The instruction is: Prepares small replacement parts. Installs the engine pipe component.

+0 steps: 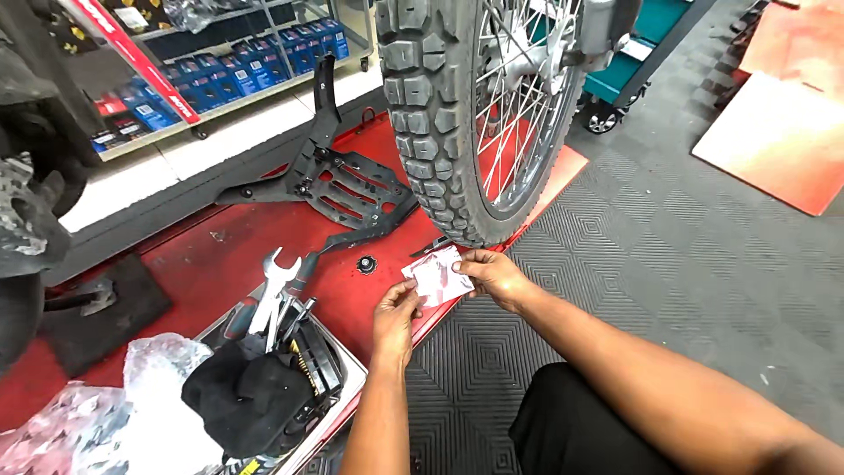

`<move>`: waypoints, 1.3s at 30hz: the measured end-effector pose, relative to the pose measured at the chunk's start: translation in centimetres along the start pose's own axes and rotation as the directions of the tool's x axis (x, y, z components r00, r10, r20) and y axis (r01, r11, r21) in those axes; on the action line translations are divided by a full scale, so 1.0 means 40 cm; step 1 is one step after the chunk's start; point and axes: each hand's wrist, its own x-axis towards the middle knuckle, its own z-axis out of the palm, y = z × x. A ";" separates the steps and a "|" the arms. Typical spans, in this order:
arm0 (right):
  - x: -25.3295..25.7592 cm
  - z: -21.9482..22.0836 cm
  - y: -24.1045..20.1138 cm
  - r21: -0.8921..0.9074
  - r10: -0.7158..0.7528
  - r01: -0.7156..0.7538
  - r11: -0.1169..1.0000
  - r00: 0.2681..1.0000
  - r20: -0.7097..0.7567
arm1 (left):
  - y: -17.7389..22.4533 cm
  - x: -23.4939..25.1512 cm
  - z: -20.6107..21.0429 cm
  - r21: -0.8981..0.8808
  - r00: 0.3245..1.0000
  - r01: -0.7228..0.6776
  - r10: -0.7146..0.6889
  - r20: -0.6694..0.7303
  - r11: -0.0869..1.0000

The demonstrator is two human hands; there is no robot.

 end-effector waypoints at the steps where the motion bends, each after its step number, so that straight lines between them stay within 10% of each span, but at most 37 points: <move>1: 0.000 0.000 0.000 -0.004 -0.001 0.001 1.000 1.000 -0.009 | 0.001 -0.001 0.001 0.012 1.000 0.004 -0.004 -0.002 1.000; 19: 0.030 -0.017 0.028 -0.101 0.071 -0.068 0.993 0.997 0.031 | 0.018 -0.003 0.002 0.044 0.978 0.167 -0.160 -0.131 0.985; 23: 0.091 -0.023 0.069 -0.167 0.165 -0.188 0.968 0.976 -0.143 | 0.056 -0.057 0.026 0.423 0.941 0.070 0.081 -0.329 0.904; 27: 0.083 -0.019 0.055 -0.448 0.101 -0.167 0.878 0.981 -0.168 | 0.139 -0.152 0.074 0.793 0.949 -0.112 0.300 -0.092 0.599; 31: -0.004 0.004 0.018 -0.827 -0.102 0.062 0.558 0.995 0.006 | 0.231 -0.246 0.058 0.920 0.942 -0.273 0.272 0.197 0.280; 36: -0.217 0.147 0.026 -0.467 -0.173 0.347 0.813 0.911 0.375 | 0.382 -0.418 -0.063 0.899 0.924 -0.376 0.013 0.383 0.226; 39: -0.281 0.229 0.041 -0.470 -0.015 0.523 0.711 0.680 0.733 | 0.470 -0.642 -0.156 0.926 0.941 -0.328 -0.017 0.337 0.188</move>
